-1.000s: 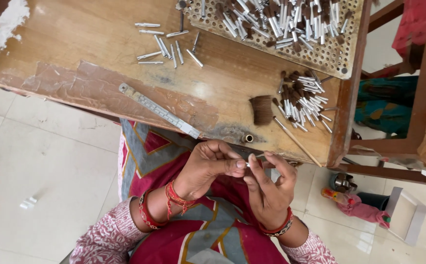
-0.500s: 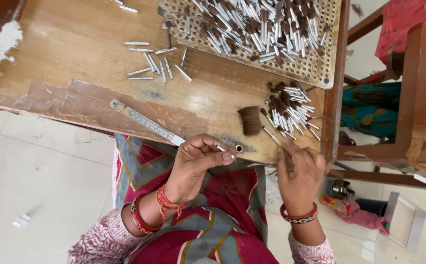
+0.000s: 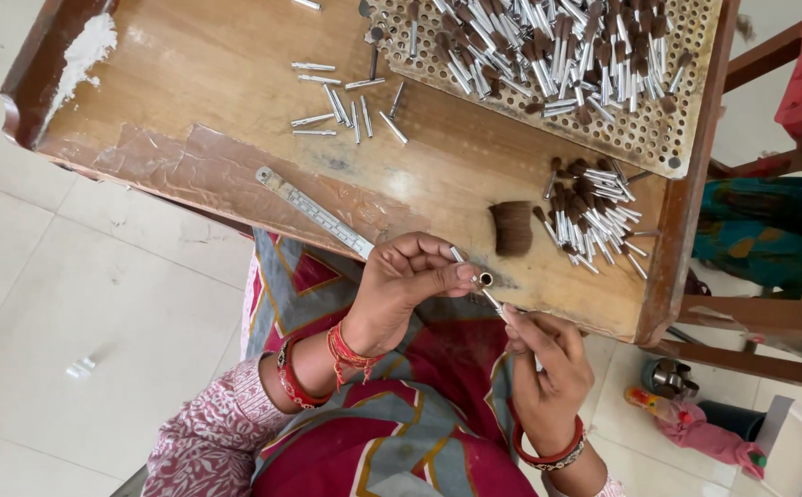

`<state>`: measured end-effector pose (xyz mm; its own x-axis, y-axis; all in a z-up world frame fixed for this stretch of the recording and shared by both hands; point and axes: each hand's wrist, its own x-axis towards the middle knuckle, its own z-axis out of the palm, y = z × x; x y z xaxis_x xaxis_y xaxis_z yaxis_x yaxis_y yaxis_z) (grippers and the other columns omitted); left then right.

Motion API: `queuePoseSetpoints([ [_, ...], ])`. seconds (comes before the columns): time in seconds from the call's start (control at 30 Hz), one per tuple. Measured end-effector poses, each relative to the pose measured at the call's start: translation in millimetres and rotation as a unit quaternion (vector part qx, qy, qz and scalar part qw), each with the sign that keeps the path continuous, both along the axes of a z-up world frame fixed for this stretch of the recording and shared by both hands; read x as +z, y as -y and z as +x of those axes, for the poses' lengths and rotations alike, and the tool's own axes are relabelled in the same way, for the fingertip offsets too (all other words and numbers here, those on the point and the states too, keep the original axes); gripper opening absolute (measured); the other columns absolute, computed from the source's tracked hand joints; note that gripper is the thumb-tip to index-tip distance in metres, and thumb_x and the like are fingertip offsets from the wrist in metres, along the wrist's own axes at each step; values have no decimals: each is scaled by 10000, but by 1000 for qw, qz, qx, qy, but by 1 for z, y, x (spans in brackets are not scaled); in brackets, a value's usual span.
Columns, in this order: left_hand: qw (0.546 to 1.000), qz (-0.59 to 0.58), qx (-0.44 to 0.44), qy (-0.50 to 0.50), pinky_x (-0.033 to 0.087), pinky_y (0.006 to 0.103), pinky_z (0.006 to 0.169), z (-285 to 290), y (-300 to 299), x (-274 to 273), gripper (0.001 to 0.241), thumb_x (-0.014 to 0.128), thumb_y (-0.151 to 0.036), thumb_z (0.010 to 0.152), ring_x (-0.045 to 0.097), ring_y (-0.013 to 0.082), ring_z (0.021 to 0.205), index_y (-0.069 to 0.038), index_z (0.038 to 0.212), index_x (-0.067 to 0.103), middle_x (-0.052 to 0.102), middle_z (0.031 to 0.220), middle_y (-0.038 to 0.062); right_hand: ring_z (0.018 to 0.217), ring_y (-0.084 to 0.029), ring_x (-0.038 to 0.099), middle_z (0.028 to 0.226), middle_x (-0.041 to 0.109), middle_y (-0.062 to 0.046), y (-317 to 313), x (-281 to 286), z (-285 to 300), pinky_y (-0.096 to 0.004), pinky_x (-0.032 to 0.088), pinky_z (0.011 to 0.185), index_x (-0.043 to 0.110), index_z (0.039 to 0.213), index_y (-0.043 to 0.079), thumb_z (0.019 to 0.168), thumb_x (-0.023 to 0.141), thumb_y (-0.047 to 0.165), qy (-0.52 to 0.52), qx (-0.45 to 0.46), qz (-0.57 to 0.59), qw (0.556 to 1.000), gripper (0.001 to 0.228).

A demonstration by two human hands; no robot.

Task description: Assembling brushes by manually inserting bristles into metal ferrules.

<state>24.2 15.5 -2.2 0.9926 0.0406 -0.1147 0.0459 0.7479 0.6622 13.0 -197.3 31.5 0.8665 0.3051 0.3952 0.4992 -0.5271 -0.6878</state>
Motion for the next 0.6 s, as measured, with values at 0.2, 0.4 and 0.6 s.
queuePoseSetpoints([
  [0.2, 1000, -11, 3, 3, 630, 338, 833, -3, 6, -9, 158, 742, 59, 912, 760, 209, 932, 26, 1052, 678, 773, 999, 160, 794, -95, 654, 1030, 673, -78, -3, 3, -5, -230, 531, 723, 745, 1197, 49, 908, 676, -124, -27, -8, 16, 999, 344],
  [0.4, 996, 10, 4, 90, 625, 338, 957, -6, 11, -15, 135, 735, 121, 932, 747, 196, 1018, 43, 1020, 668, 756, 1038, 135, 786, -95, 653, 1088, 667, -91, 1, -6, -8, -225, 550, 686, 734, 1220, 30, 922, 593, -136, -70, 8, 78, 994, 369],
  [0.6, 993, 66, 21, 97, 619, 309, 929, -2, 7, -19, 154, 745, 106, 940, 739, 172, 997, 52, 1058, 663, 740, 1031, 116, 787, -91, 681, 1099, 664, -95, -3, -1, -1, -219, 555, 683, 713, 1243, 29, 971, 649, -76, -56, 5, 62, 997, 299],
])
